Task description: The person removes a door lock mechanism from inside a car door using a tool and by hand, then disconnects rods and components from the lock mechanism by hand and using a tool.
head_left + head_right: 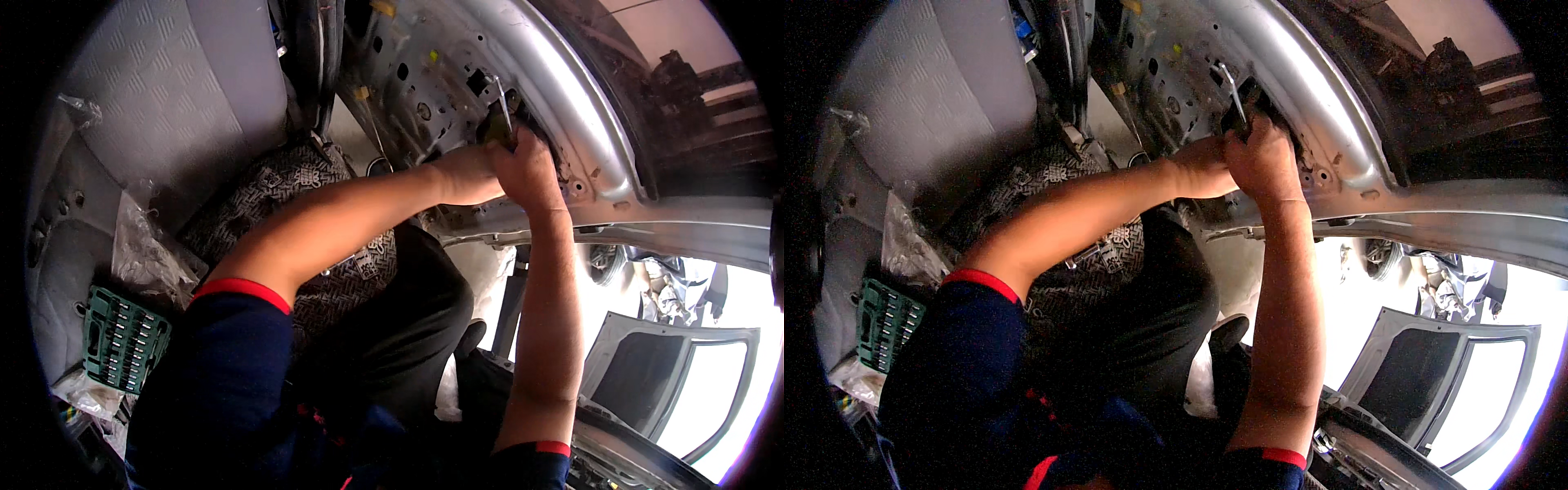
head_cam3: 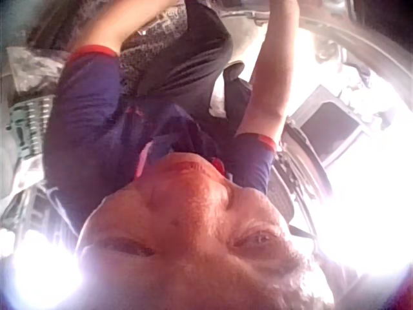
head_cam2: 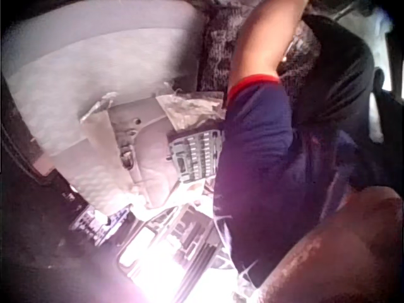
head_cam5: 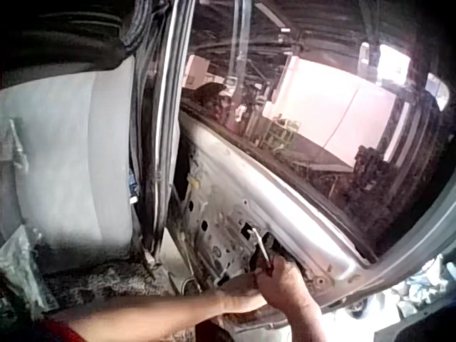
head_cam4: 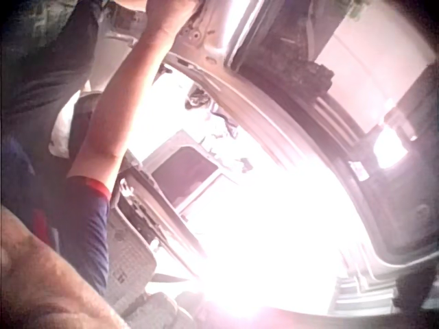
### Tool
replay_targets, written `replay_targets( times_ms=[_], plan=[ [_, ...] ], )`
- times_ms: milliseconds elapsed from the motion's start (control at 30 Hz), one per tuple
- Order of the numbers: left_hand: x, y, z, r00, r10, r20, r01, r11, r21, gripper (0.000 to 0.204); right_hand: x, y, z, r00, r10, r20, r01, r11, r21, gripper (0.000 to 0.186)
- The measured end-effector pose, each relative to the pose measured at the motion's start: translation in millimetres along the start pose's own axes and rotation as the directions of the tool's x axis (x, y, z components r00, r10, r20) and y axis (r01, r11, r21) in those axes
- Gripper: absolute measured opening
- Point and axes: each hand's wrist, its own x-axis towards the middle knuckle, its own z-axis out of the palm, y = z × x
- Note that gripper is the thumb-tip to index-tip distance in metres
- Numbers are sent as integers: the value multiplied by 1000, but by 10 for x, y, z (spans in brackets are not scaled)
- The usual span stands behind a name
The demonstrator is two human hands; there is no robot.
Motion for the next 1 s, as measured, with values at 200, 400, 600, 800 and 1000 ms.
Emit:
replay_targets(
  times_ms=[200,400,600,800,1000],
  plan=[
    [-562,-321,404,693,-571,-440,370,805,-463,23,-6,41,110,996,25,-81,-36,989,-143,37],
    [-279,-484,975,466,-691,553,30,-612,-790,79,-37,31,156,991,41,-131,-63,985,-163,35],
    [-142,-731,1481,548,-671,499,-273,-708,-651,85,-114,-34,194,997,27,-70,-43,971,-236,35],
    [-85,-721,1424,688,-588,425,-280,-756,-592,85,-169,64,277,968,-136,-210,45,920,-390,32],
    [-175,-898,1525,776,-514,366,-292,-807,-513,80,-219,-99,186,991,-45,-125,-32,833,-553,18]
  ],
)
